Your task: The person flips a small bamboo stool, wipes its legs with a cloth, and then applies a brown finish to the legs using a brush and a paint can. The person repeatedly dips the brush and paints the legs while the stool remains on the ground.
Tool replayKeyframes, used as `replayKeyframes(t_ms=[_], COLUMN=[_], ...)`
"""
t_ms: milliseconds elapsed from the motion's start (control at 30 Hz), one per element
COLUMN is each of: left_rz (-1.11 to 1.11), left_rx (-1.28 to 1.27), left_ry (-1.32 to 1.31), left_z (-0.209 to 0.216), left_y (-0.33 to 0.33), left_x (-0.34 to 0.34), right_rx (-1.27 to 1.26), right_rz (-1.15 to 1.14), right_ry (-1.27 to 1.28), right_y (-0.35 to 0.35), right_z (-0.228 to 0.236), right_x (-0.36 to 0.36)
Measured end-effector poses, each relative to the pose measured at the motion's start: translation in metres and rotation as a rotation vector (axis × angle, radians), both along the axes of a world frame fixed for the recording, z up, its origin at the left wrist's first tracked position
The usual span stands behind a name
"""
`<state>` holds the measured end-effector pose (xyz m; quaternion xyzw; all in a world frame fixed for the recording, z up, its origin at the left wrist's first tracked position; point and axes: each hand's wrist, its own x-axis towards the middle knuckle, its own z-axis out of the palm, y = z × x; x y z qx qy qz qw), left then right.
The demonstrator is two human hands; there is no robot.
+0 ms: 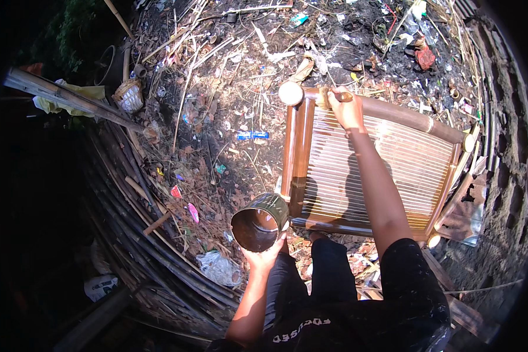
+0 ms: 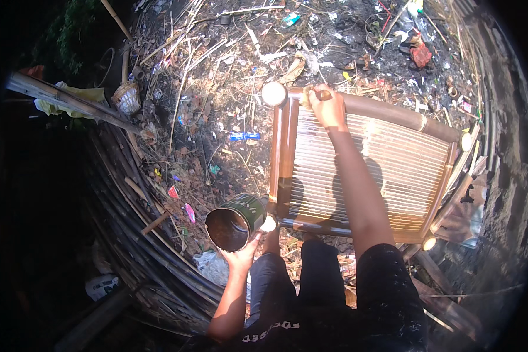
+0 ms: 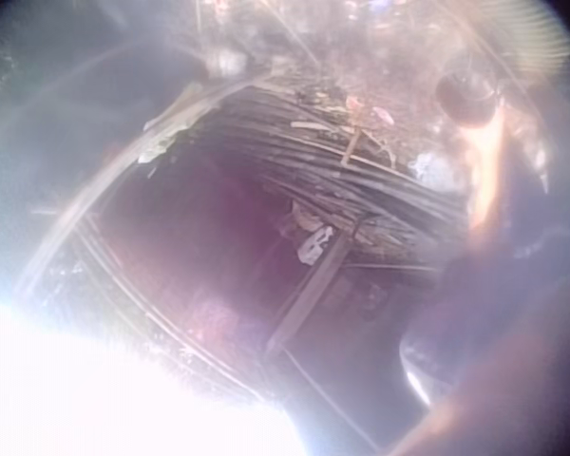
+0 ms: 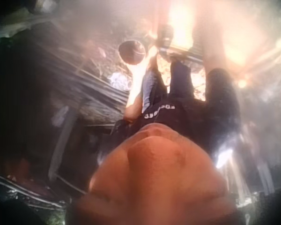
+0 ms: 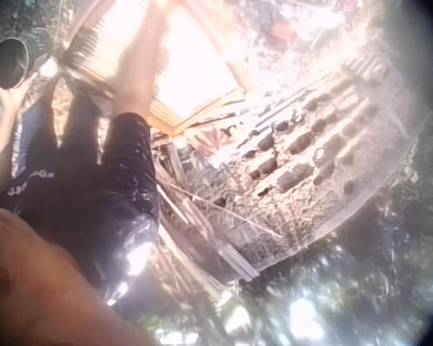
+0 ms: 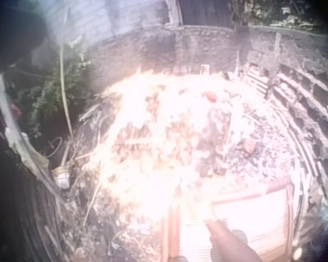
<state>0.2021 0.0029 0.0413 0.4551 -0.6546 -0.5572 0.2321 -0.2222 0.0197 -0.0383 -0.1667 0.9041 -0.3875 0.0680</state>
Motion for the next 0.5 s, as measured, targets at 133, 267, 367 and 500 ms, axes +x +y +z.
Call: replayKeyframes(t_ms=[133,267,367,500], left_rz=[0.012,-0.055,-0.035,-0.094], left_rx=[-0.078,0.114,0.002,-0.045], left_ry=[-0.054,0.019,0.002,-0.073], left_z=[0.003,-0.001,-0.005,-0.008], left_y=[-0.019,-0.038,-0.046,-0.056], left_x=[0.012,0.01,0.02,0.033], right_rx=[-0.03,-0.232,-0.139,-0.016], right_rz=[-0.007,-0.005,-0.052,0.026], right_ry=[-0.002,-0.051,-0.439,-0.173], right_y=[-0.01,-0.032,-0.038,-0.011], right_z=[0.004,-0.033,-0.027,-0.01], right_x=[0.001,-0.038,-0.031,0.008])
